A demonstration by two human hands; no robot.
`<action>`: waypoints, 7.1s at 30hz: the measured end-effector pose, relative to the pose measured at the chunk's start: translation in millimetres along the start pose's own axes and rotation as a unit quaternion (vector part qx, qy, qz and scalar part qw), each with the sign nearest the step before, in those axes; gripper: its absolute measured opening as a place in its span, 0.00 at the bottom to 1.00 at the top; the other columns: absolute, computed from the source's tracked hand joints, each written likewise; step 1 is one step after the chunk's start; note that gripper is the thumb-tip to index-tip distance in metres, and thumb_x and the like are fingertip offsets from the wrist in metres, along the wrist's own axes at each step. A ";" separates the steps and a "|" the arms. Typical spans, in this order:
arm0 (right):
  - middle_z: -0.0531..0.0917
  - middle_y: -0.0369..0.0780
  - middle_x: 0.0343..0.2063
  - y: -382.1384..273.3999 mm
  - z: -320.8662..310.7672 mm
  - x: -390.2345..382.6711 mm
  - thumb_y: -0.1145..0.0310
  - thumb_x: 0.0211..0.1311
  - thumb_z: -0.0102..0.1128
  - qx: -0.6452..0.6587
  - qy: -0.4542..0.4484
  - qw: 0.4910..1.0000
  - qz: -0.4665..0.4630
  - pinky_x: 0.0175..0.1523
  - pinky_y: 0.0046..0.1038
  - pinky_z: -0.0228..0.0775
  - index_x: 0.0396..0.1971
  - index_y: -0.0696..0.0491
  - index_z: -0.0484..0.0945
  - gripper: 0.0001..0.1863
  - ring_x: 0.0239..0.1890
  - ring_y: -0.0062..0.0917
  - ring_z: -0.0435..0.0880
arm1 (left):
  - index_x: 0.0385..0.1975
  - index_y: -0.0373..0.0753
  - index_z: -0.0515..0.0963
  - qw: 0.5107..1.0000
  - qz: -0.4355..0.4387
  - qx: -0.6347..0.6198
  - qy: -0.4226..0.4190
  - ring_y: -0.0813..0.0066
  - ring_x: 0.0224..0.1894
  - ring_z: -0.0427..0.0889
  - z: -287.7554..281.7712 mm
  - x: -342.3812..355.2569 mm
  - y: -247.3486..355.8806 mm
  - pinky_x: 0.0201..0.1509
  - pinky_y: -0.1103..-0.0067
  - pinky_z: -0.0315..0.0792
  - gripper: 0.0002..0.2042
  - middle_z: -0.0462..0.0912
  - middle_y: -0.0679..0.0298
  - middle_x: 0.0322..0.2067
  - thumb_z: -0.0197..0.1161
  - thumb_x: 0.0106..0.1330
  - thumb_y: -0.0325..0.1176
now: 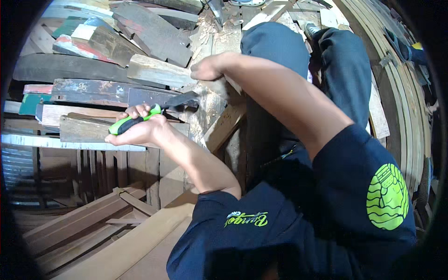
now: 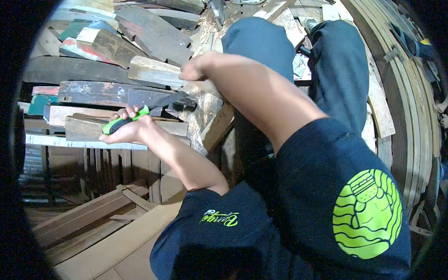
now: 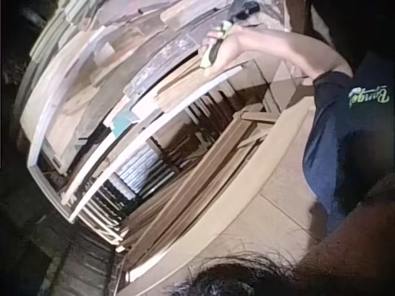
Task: The person is carving a small piece of wood with a wood-carving tool while sitting on the floor in a workshop.
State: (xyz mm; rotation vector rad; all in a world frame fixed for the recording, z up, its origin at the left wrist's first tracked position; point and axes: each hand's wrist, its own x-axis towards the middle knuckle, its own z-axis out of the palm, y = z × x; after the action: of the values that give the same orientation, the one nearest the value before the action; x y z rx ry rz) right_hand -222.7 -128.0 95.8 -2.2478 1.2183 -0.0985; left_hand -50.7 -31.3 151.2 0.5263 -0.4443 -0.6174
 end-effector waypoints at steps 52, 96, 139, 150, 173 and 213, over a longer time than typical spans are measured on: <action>0.81 0.51 0.32 -6.5 13.3 -44.7 0.67 0.52 0.62 -0.134 0.056 0.985 -0.090 0.44 0.42 0.70 0.40 0.54 0.73 0.16 0.39 0.47 0.80 | 0.31 0.40 0.66 0.978 -0.044 0.199 0.049 0.78 0.20 0.72 -156.6 -14.1 -73.1 0.20 0.81 0.68 0.11 0.70 0.68 0.21 0.61 0.65 0.36; 0.80 0.59 0.30 -53.9 54.2 -53.4 0.66 0.59 0.56 -0.024 0.169 0.983 0.064 0.44 0.42 0.72 0.35 0.62 0.75 0.13 0.40 0.54 0.80 | 0.13 0.37 0.68 0.981 -0.114 0.044 -0.149 0.84 0.13 0.63 -123.1 -39.3 -87.7 0.17 0.82 0.56 0.17 0.67 0.70 0.11 0.50 0.66 0.34; 0.80 0.61 0.36 -29.6 47.1 -31.6 0.63 0.57 0.57 -0.045 0.212 0.973 0.086 0.53 0.41 0.71 0.44 0.66 0.76 0.21 0.45 0.53 0.79 | 0.15 0.35 0.69 0.956 -0.185 0.011 -0.227 0.83 0.15 0.63 -113.3 -60.7 -104.7 0.19 0.83 0.57 0.16 0.68 0.67 0.13 0.47 0.66 0.32; 0.80 0.60 0.40 -24.0 50.6 -38.5 0.61 0.57 0.57 -0.063 0.196 0.976 0.076 0.56 0.39 0.70 0.48 0.64 0.75 0.24 0.48 0.51 0.79 | 0.17 0.35 0.71 0.953 -0.206 0.073 -0.210 0.87 0.16 0.64 -126.0 -86.9 -124.9 0.20 0.84 0.57 0.13 0.68 0.73 0.14 0.52 0.65 0.31; 0.81 0.44 0.26 -24.5 31.1 -60.7 0.64 0.52 0.61 -0.159 0.192 0.966 -0.065 0.48 0.39 0.67 0.30 0.55 0.77 0.10 0.34 0.40 0.80 | 0.11 0.37 0.67 0.983 -0.111 0.135 -0.064 0.80 0.13 0.64 -165.5 -30.7 -119.4 0.18 0.80 0.57 0.19 0.67 0.67 0.10 0.49 0.65 0.39; 0.79 0.50 0.26 -32.6 42.2 -62.3 0.60 0.50 0.64 -0.062 0.179 0.981 -0.049 0.43 0.39 0.72 0.26 0.60 0.77 0.16 0.34 0.47 0.79 | 0.13 0.38 0.65 0.976 0.017 0.203 -0.071 0.80 0.13 0.63 -167.2 -22.4 -111.2 0.17 0.82 0.57 0.20 0.66 0.68 0.11 0.50 0.65 0.43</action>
State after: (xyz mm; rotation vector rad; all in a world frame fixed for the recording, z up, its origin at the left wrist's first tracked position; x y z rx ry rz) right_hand -220.9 -46.2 90.0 -2.4726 1.3250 -0.4967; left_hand -24.8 -39.4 -49.1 0.8643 -0.7206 -0.5335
